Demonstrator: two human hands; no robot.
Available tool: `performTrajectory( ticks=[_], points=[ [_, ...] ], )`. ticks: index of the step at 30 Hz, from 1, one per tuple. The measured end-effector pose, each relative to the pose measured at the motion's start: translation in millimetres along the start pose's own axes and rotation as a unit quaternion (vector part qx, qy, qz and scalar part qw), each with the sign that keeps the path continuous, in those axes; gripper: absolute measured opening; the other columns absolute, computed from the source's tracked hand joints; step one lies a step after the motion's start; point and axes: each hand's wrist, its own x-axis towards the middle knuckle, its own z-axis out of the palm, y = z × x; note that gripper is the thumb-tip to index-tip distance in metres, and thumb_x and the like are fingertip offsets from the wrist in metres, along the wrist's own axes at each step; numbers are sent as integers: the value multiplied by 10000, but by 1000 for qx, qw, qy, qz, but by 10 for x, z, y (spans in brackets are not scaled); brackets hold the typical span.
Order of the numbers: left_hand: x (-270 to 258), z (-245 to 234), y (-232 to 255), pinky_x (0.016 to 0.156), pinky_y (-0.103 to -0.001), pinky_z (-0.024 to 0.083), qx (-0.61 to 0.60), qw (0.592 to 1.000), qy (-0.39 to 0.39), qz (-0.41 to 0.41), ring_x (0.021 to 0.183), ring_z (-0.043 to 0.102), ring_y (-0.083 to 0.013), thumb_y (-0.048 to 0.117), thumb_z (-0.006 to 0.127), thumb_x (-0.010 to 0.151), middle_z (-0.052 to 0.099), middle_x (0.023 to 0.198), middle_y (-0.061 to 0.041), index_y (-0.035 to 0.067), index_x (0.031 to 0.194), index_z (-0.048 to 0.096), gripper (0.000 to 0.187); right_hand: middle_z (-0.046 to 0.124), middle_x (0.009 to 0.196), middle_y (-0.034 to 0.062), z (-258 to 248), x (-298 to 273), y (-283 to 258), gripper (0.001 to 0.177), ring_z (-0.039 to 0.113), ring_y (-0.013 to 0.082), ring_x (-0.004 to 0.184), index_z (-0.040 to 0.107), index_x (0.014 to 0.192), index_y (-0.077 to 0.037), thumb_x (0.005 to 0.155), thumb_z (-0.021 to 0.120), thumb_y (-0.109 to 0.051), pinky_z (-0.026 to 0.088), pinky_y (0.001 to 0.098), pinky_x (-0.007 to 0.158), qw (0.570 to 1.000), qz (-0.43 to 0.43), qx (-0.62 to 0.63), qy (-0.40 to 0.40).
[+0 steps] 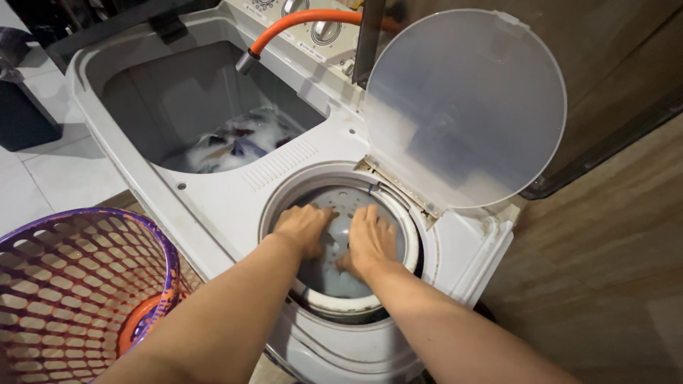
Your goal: The person opens a tissue package and places it into a purple tissue holder, then moves a small bowl of sauce to a storage shelf. The person then carries a laundry basket to a washing machine, opens the lid, and removes several wet clothes items one by one, placing them into the basket.
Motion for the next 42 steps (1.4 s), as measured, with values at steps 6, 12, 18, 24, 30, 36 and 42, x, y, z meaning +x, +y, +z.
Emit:
performTrajectory(
  ticks=[6, 12, 18, 24, 30, 36, 42],
  points=[
    [147, 171, -64, 852, -471, 572, 18, 996, 87, 8, 968, 712, -374, 159, 800, 744, 732, 1004, -163, 116, 1235, 598, 532, 517, 1254, 213, 95, 132, 98, 771, 562, 405, 1198, 445, 1209, -25, 636, 933, -196, 411, 517, 1027, 995, -22, 27, 94],
    [251, 313, -132, 849, -488, 570, 19, 991, 135, 15, 936, 714, -398, 115, 759, 743, 733, 977, -197, 102, 1180, 603, 464, 557, 1244, 213, 38, 151, 56, 681, 592, 404, 1143, 461, 1214, -24, 679, 866, -146, 431, 511, 986, 990, -15, 25, 140],
    [185, 258, -209, 873, -508, 547, -52, 989, 137, 28, 967, 686, -443, 230, 838, 688, 715, 994, -243, 51, 1193, 569, 599, 612, 1182, 172, -363, -73, -49, 611, 601, 374, 1136, 518, 1201, -54, 669, 811, -122, 400, 510, 1000, 991, -55, -51, 114],
    [-130, -134, -231, 859, -409, 574, -266, 962, -37, 50, 941, 732, -281, 434, 925, 529, 744, 987, -164, 89, 1113, 605, 750, 665, 1207, 118, -944, -236, 41, 722, 638, 296, 1110, 597, 1271, -155, 661, 896, -400, 419, 518, 978, 996, -84, -11, 16],
    [-381, -653, -14, 862, -371, 552, -435, 896, -78, 40, 993, 717, -238, 690, 796, 616, 755, 1073, -134, 63, 1087, 715, 789, 788, 1081, 159, -1520, -307, 713, 444, 713, 223, 1022, 790, 1089, -23, 944, 603, -399, 540, 384, 942, 914, -98, 394, 19],
    [-422, -1085, 358, 977, -364, 436, -317, 936, -137, 71, 1140, 593, -171, 706, 691, 799, 678, 1255, -79, 106, 1324, 728, 799, 722, 1223, 216, -1519, -857, 1224, 453, 666, 294, 1194, 651, 1224, 91, 943, 574, -256, 488, 399, 1055, 765, -235, 596, 66],
    [-322, -1356, 748, 985, -415, 506, -468, 830, -286, 105, 1201, 619, -250, 685, 597, 800, 669, 1362, -98, 232, 1354, 687, 721, 718, 1187, 195, -1484, -1210, 1565, 429, 680, 268, 1102, 658, 1237, 60, 968, 564, -261, 521, 380, 986, 662, -145, 713, 180]
  ],
)
